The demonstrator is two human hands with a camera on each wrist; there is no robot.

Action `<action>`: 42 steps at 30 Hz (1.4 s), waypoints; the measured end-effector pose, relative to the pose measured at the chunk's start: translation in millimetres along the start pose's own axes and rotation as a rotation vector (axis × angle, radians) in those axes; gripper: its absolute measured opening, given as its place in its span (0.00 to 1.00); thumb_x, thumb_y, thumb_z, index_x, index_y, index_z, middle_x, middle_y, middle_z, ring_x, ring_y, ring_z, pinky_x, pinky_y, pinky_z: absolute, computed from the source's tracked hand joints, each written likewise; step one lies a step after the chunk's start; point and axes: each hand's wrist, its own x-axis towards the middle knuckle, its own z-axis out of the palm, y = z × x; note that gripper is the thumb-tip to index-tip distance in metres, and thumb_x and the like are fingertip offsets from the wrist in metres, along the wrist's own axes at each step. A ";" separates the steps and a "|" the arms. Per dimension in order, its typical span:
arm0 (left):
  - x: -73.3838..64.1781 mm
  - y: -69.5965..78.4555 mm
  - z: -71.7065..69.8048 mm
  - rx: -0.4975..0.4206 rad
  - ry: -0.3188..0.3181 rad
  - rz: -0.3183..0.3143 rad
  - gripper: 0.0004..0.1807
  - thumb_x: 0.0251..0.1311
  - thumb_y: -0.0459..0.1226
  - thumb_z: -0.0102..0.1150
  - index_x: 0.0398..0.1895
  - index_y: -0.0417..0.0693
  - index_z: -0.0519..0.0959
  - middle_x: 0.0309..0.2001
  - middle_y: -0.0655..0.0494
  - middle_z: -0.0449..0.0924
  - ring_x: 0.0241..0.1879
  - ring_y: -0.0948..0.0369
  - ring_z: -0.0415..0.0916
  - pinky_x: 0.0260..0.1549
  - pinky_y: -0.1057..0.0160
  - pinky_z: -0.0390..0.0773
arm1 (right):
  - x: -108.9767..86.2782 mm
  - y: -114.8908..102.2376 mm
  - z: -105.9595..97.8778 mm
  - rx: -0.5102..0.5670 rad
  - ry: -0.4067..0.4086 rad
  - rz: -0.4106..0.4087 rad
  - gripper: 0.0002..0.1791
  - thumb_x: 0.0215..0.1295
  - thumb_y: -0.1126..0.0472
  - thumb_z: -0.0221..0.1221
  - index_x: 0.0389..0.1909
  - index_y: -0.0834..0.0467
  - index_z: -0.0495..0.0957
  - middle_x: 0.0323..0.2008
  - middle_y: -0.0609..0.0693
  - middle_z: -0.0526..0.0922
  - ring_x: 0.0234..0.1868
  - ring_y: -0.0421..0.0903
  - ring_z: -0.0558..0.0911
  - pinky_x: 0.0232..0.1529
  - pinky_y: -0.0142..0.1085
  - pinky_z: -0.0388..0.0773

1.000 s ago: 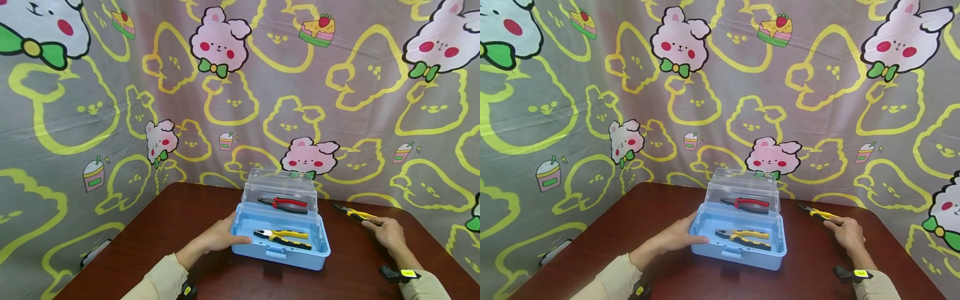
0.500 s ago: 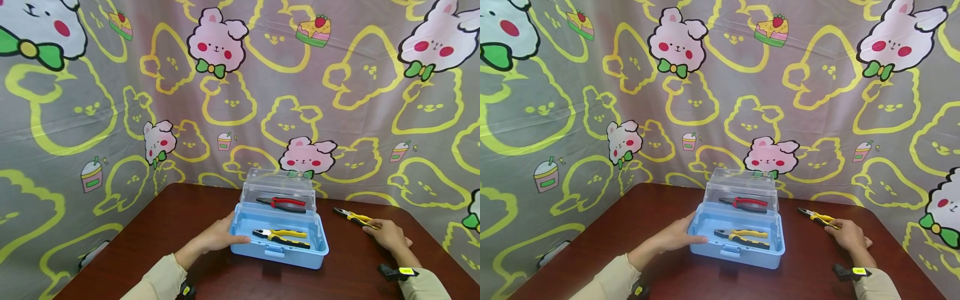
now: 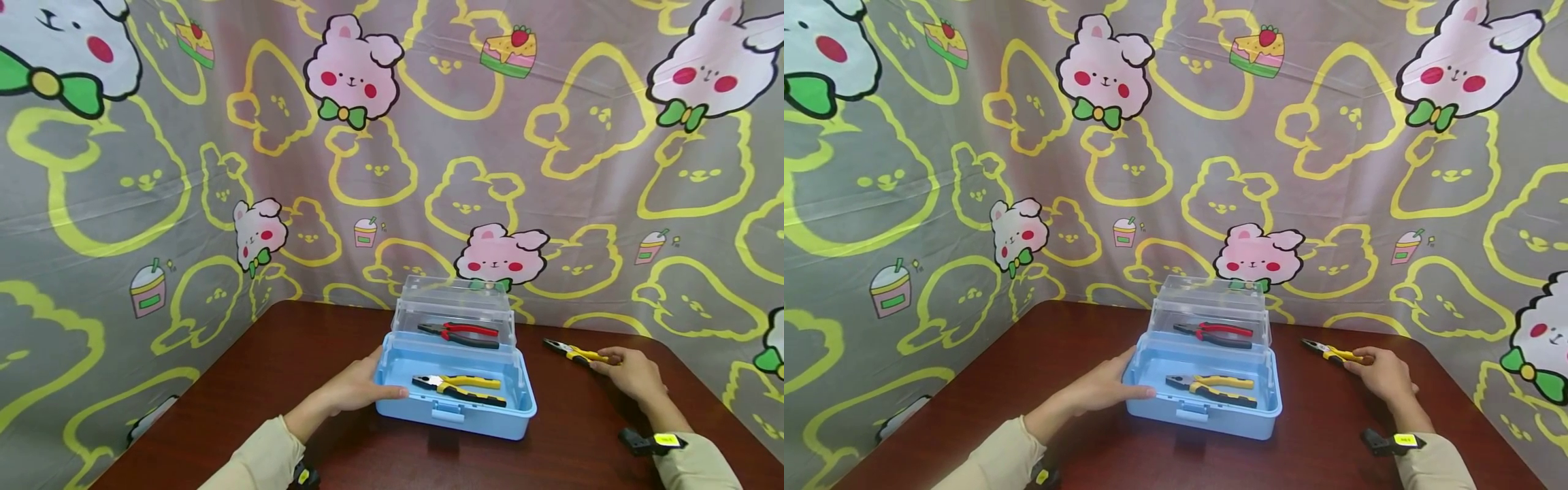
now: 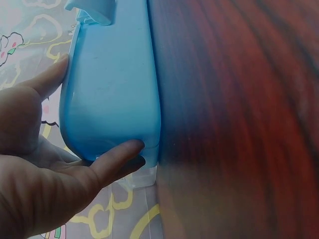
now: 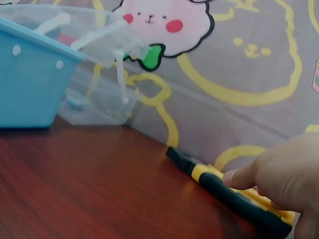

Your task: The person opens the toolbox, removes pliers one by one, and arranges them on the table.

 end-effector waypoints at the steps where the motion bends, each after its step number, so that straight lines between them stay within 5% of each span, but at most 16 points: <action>1: 0.1 0.3 -0.1 0.001 -0.001 0.000 0.59 0.60 0.53 0.73 0.84 0.43 0.46 0.73 0.38 0.66 0.63 0.43 0.72 0.60 0.38 0.72 | 0.4 -2.8 -1.1 -0.002 0.011 -0.014 0.32 0.69 0.45 0.67 0.58 0.70 0.78 0.53 0.74 0.80 0.53 0.78 0.72 0.44 0.72 0.67; 5: 0.3 0.9 -0.1 0.005 -0.001 -0.009 0.59 0.60 0.54 0.73 0.84 0.43 0.46 0.73 0.38 0.66 0.63 0.43 0.72 0.60 0.37 0.72 | 1.0 -14.1 -4.6 0.000 0.056 -0.074 0.30 0.71 0.48 0.66 0.57 0.71 0.79 0.51 0.74 0.81 0.51 0.76 0.74 0.46 0.63 0.71; 17: 0.4 1.1 1.1 0.001 -0.012 -0.018 0.60 0.59 0.55 0.73 0.84 0.44 0.46 0.73 0.39 0.65 0.64 0.43 0.72 0.60 0.37 0.72 | -1.8 -42.0 -8.2 0.061 0.049 -0.146 0.35 0.72 0.42 0.64 0.62 0.69 0.77 0.53 0.74 0.80 0.51 0.73 0.77 0.45 0.62 0.75; 42: 0.6 0.2 1.2 0.001 -0.011 -0.029 0.60 0.60 0.55 0.73 0.84 0.45 0.46 0.74 0.39 0.64 0.64 0.42 0.71 0.59 0.35 0.71 | -2.7 -109.6 11.0 0.060 0.049 -0.278 0.27 0.66 0.55 0.71 0.58 0.68 0.80 0.49 0.68 0.82 0.47 0.64 0.81 0.44 0.57 0.81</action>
